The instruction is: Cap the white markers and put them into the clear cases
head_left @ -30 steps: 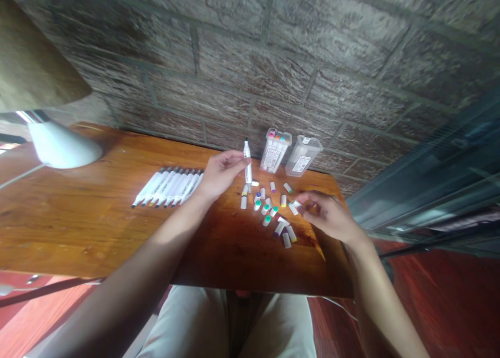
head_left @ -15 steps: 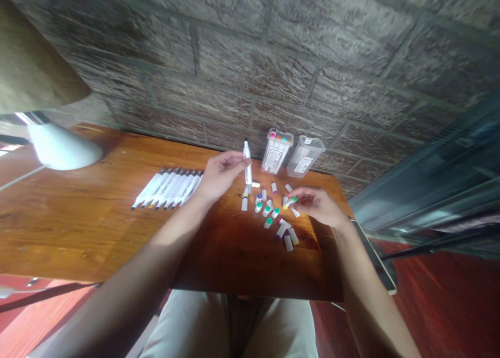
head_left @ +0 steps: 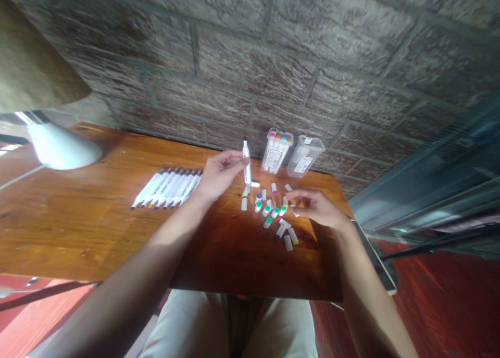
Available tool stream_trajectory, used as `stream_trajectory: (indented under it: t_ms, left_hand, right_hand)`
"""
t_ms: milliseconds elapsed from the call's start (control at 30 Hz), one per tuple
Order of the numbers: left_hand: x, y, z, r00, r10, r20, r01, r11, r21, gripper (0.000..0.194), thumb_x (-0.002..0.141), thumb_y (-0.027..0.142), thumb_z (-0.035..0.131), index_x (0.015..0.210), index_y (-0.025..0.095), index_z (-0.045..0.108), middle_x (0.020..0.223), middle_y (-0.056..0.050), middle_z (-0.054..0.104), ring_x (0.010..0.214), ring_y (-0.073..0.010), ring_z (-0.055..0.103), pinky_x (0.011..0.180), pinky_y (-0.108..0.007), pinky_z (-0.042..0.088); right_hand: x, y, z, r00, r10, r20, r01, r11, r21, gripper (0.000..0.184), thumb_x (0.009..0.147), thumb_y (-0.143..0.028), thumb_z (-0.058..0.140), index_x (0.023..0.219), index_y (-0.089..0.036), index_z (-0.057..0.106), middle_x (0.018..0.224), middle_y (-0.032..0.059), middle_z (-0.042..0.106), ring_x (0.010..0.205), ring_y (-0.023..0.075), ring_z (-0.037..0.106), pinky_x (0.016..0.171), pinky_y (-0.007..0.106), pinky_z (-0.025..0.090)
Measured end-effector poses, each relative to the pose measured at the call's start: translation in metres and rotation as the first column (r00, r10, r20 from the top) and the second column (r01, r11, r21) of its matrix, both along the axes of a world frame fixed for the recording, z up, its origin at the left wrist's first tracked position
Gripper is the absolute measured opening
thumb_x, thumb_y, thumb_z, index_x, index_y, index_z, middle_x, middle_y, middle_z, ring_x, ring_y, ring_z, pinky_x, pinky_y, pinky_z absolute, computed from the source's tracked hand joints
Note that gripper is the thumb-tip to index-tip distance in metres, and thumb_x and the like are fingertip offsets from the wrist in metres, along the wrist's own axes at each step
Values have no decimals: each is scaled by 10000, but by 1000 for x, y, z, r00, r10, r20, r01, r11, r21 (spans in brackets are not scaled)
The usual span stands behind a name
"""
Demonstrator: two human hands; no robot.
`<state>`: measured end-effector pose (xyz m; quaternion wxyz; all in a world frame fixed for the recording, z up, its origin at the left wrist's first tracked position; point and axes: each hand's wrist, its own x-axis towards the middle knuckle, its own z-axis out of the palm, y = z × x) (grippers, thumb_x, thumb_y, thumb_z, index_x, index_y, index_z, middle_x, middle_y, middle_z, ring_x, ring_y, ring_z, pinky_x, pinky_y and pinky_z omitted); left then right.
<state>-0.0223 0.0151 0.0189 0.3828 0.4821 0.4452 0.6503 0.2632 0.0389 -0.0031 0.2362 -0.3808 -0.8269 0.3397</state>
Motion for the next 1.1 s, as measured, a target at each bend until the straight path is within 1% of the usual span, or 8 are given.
stream_trajectory:
  t_ms: [67, 133, 200, 367, 500, 733, 867, 1100]
  left_hand:
    - [0, 0, -1, 1000, -4, -14, 4, 1000, -1, 400, 612, 471, 854, 835, 159, 739, 801, -47, 739, 716, -163, 629, 682, -267, 479]
    - [0, 1, -1, 1000, -5, -22, 5, 1000, 3, 393, 621, 463, 851, 844, 159, 741, 797, -45, 738, 716, -162, 630, 681, -263, 478]
    - [0, 1, -2, 1000, -3, -26, 3, 1000, 5, 375, 624, 448, 852, 836, 160, 740, 784, -38, 734, 707, -156, 625, 679, -260, 476]
    - [1, 1, -3, 1000, -6, -29, 7, 1000, 4, 356, 635, 431, 850, 835, 158, 741, 772, -34, 728, 685, -142, 605, 679, -256, 473]
    - [1, 1, -3, 1000, 1, -20, -2, 1000, -9, 373, 612, 441, 859, 827, 161, 737, 745, -29, 717, 662, -142, 598, 664, -261, 468]
    - [1, 0, -1, 1000, -2, -26, 2, 1000, -5, 391, 616, 463, 850, 834, 158, 739, 795, -46, 736, 686, -150, 608, 668, -268, 470]
    - [1, 0, -1, 999, 8, -32, -8, 1000, 10, 373, 626, 457, 845, 820, 157, 737, 775, -42, 730, 675, -144, 600, 673, -266, 470]
    - [2, 0, -1, 999, -1, -32, 1, 1000, 7, 361, 628, 441, 849, 819, 155, 741, 770, -38, 729, 669, -140, 596, 669, -262, 466]
  right_hand:
    - [6, 7, -3, 980, -194, -41, 197, 977, 80, 342, 821, -396, 671, 1058, -157, 732, 1015, 96, 766, 792, 189, 682, 712, 315, 523]
    - [6, 13, -9, 924, -382, -20, 379, 908, 177, 357, 827, -458, 662, 1004, -158, 744, 958, 102, 774, 751, 197, 683, 697, 322, 524]
    - [0, 16, -16, 890, -451, 66, 424, 872, 245, 355, 827, -491, 657, 952, -173, 754, 870, 83, 774, 693, 193, 674, 653, 308, 510]
    - [-15, 20, -27, 884, -442, 155, 388, 876, 285, 246, 830, -424, 657, 810, -201, 758, 737, 57, 735, 684, 204, 667, 657, 302, 485]
    - [-13, 19, -23, 896, -424, 134, 377, 884, 275, 232, 860, -403, 626, 868, -210, 754, 790, 54, 752, 718, 205, 686, 704, 312, 507]
    - [-12, 5, -14, 970, -186, -158, 206, 971, 120, 305, 827, -388, 677, 1032, -164, 710, 930, 81, 750, 748, 181, 673, 687, 299, 530]
    - [-18, 2, -12, 992, -106, -74, 117, 977, 176, 265, 865, -355, 639, 1025, -166, 730, 896, 73, 735, 716, 162, 640, 645, 275, 491]
    - [-18, 2, -8, 998, -41, 56, 29, 980, 199, 269, 902, -290, 591, 1083, -156, 740, 892, 73, 742, 732, 169, 655, 702, 292, 501]
